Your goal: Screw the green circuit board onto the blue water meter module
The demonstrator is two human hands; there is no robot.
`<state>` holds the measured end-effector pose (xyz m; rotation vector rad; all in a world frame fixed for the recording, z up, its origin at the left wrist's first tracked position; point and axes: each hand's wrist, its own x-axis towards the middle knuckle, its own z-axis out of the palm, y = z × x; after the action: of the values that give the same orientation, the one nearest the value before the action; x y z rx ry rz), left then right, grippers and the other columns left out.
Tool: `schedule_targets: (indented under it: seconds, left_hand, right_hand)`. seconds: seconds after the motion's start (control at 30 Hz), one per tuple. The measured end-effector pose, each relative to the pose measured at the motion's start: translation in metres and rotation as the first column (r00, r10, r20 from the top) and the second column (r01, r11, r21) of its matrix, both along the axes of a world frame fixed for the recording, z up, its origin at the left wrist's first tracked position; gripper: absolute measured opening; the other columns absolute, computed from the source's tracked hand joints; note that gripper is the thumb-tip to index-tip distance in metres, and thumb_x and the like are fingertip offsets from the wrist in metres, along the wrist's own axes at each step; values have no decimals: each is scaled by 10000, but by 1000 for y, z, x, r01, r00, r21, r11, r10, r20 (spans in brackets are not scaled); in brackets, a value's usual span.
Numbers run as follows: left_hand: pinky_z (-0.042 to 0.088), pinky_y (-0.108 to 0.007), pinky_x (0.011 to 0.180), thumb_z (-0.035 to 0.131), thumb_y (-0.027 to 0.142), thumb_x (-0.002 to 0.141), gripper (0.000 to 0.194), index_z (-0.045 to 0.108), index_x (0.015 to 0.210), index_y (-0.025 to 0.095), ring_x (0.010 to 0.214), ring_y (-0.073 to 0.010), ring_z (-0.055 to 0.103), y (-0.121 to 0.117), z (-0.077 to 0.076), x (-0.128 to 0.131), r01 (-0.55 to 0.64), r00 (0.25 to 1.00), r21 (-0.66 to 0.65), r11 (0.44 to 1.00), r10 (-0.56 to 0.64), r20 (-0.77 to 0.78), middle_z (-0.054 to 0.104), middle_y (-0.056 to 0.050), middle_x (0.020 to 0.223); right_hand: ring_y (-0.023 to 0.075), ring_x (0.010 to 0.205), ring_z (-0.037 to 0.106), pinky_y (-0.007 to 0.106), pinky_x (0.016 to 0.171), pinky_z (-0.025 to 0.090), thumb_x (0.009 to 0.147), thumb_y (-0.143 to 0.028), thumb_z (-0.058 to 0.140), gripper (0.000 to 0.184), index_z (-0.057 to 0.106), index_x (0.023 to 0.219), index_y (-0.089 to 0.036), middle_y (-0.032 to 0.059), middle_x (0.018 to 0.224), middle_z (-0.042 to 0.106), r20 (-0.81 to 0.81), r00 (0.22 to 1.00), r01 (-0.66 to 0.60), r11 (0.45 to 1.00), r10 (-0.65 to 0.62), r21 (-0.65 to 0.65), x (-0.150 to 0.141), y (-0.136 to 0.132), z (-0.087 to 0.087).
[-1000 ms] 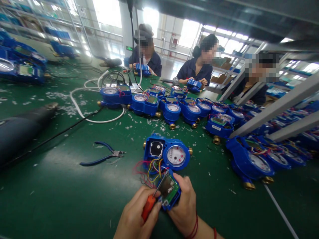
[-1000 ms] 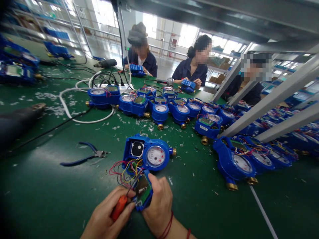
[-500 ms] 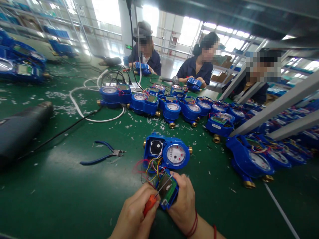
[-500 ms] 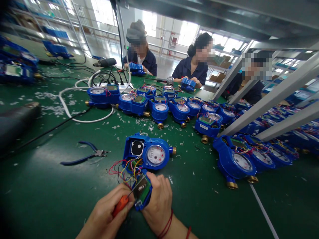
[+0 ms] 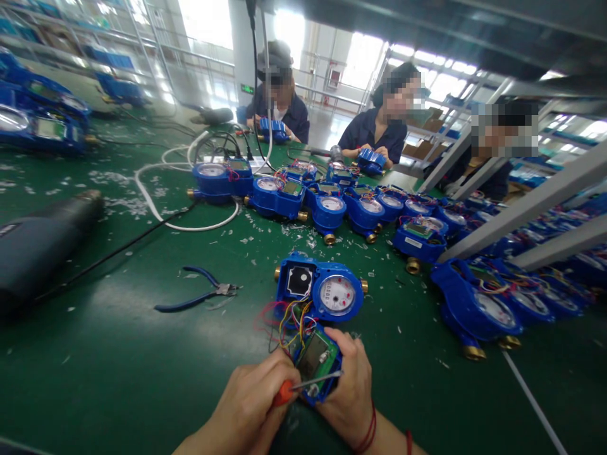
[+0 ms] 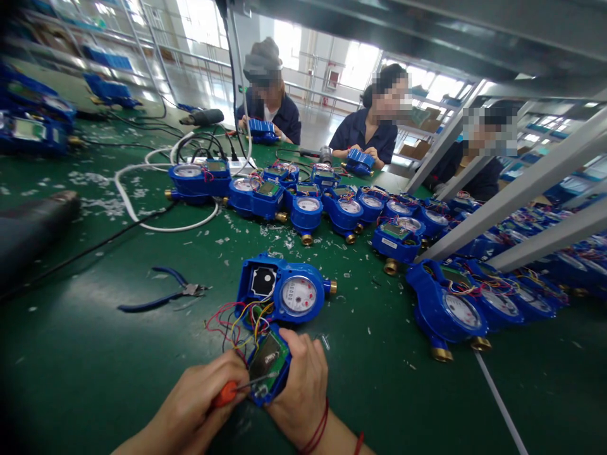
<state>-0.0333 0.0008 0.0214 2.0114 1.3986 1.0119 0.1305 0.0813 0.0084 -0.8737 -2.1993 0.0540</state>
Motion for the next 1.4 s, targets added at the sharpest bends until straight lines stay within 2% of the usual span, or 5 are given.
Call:
schedule_targets:
  seconds: [0.47, 0.8, 0.97, 1.2, 1.4]
  left_hand:
    - [367, -222, 596, 357, 101, 845, 127, 439, 874, 194, 694, -127, 507, 2, 5, -9, 73, 995, 10, 997, -72, -65, 529, -30, 797]
    - [467, -190, 661, 490, 176, 846, 192, 486, 1035, 211, 772, -116, 585, -9, -8, 13, -196, 980, 6, 981, 196, 34, 590, -27, 875]
    - [479, -168, 651, 522, 111, 818, 177, 516, 972, 199, 724, -101, 599, -8, -10, 22, -260, 966, 126, 957, 259, 23, 598, -17, 809]
    - [437, -187, 586, 487, 85, 822, 103, 536, 853, 170, 641, -101, 550, -4, -6, 25, -271, 959, 108, 957, 258, 119, 560, -17, 717]
    - [408, -163, 533, 453, 160, 853, 130, 516, 741, 182, 595, -84, 514, -8, 4, 22, -237, 935, -22, 971, 234, 266, 528, 5, 668]
  right_hand:
    - [263, 744, 648, 376, 639, 481, 764, -625, 502, 620, 449, 1105, -110, 135, 899, 653, -49, 999, 3, 999, -5, -36, -3, -2, 5]
    - [276, 771, 598, 418, 684, 452, 821, -478, 526, 508, 442, 1141, -93, 139, 897, 620, -45, 998, 50, 997, -48, 58, 5, 1, -6]
    - [263, 712, 595, 396, 616, 448, 821, -386, 536, 451, 441, 1168, -112, 113, 847, 621, -21, 999, 33, 995, -31, 99, 6, 0, -10]
    - [263, 766, 624, 400, 648, 517, 698, -541, 619, 624, 428, 1130, -133, 125, 940, 612, -122, 992, 21, 989, -39, -143, -2, -2, 1]
    - [285, 873, 610, 450, 724, 535, 622, -477, 721, 714, 381, 1165, -160, 128, 1033, 556, -194, 978, -4, 930, -73, -368, 1, 3, 0]
